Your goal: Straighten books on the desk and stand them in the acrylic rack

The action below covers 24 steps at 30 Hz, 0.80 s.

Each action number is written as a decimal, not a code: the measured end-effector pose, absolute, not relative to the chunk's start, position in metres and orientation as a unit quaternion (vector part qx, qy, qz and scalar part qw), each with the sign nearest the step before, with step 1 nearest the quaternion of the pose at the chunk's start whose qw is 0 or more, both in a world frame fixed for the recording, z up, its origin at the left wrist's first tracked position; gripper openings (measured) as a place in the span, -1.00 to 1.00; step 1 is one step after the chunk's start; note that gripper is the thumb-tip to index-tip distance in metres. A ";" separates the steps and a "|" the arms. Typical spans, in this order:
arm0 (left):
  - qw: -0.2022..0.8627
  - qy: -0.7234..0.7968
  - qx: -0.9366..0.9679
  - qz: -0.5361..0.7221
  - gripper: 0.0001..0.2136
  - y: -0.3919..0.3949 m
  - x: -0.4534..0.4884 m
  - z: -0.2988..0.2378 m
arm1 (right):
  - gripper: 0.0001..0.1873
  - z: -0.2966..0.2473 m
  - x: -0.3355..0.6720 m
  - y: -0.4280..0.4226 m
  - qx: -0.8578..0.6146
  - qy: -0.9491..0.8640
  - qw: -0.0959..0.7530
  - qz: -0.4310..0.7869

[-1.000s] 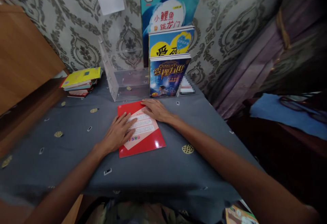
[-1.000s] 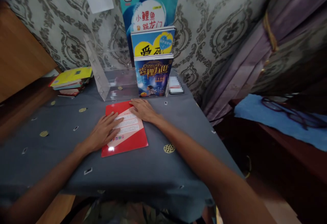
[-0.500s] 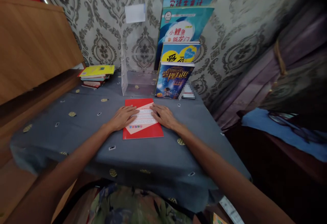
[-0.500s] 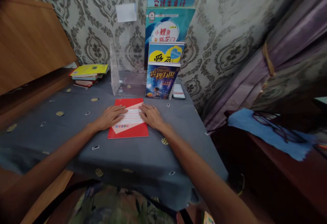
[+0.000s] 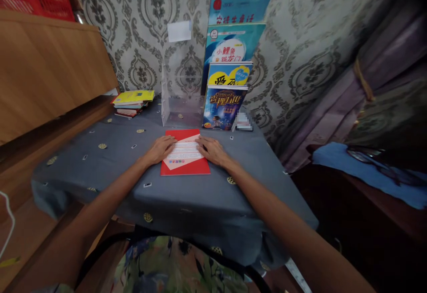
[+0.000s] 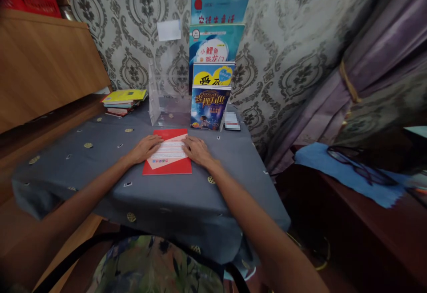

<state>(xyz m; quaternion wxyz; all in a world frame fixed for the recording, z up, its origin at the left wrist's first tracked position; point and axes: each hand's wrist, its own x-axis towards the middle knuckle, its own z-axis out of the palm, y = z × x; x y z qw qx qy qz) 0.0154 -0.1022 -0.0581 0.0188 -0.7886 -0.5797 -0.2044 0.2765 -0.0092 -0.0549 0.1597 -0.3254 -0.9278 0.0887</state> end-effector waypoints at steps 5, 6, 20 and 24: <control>0.018 -0.584 -0.787 -0.197 -0.59 -0.105 0.019 -0.055 | -0.54 -0.051 0.279 -0.011 -0.321 -0.928 0.162 0.096; 0.017 -0.583 -0.788 -0.199 -0.59 -0.105 0.019 -0.054 | -0.54 -0.050 0.279 -0.012 -0.319 -0.929 0.163 0.098; 0.039 -0.576 -0.788 -0.213 -0.61 -0.104 0.020 -0.058 | -0.59 -0.047 0.281 -0.017 -0.335 -0.921 0.174 0.101; 0.045 -0.583 -0.784 -0.211 -0.60 -0.104 0.021 -0.061 | -0.59 -0.047 0.283 -0.016 -0.324 -0.919 0.193 0.115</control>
